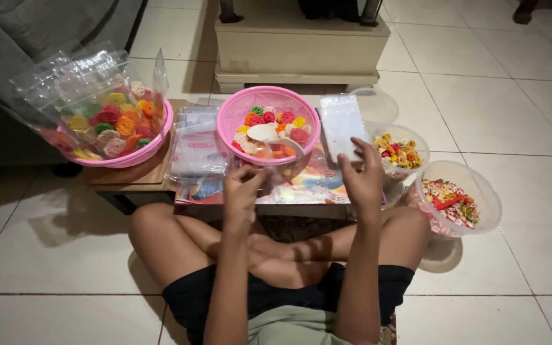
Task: Packing various colorful snacks into small plastic bags manually while sitting on the floor.
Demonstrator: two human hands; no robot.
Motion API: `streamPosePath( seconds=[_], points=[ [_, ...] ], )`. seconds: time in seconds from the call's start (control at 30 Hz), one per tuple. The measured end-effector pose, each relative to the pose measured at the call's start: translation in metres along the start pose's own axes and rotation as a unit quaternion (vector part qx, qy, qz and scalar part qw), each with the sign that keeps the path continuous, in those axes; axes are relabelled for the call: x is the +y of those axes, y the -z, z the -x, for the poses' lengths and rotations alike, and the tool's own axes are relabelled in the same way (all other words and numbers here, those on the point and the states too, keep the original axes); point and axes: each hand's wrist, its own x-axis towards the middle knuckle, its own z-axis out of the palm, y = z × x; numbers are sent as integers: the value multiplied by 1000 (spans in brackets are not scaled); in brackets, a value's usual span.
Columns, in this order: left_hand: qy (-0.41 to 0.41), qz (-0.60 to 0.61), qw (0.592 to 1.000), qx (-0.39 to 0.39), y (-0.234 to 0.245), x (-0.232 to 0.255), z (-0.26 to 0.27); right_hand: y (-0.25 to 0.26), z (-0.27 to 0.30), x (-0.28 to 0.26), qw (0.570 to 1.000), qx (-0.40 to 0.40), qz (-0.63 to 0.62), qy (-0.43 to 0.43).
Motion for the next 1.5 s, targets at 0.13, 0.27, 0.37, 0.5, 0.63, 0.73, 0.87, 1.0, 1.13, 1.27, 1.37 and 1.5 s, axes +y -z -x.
streamPosePath(
  seconds=[0.13,0.27,0.37,0.5,0.63,0.73,0.87,1.0,1.13,1.27,1.37,1.5],
  points=[
    [-13,-14,1000,-19,-39,26,35,20,15,-61,998,0,12,59],
    [-132,-123,983,-23,-63,42,62,56,29,-81,976,-134,-148,87],
    [-218,-212,952,-45,-79,64,89,75,39,-102,963,-210,-132,108],
    [-328,-258,907,-58,-89,67,107,75,41,-107,971,-152,-120,143],
    [-387,-251,885,-59,-97,82,123,77,34,-89,967,-137,-132,167],
    [-432,-261,861,-67,-103,87,132,78,34,-85,969,-136,-130,161],
    [-412,-198,880,-128,-102,90,128,84,38,-88,973,-113,-142,146],
    [-264,-85,944,-181,-98,67,115,91,35,-72,968,-150,-177,96],
    [-326,-144,922,-151,-97,83,117,82,40,-94,961,-179,-203,59],
    [-435,-193,861,-182,-97,111,131,81,38,-88,944,-263,-172,95],
    [-446,-230,843,-195,-95,104,129,81,29,-65,930,-293,-193,112],
    [-496,-327,790,-149,-99,86,125,79,28,-67,908,-317,-225,155]
  ],
)
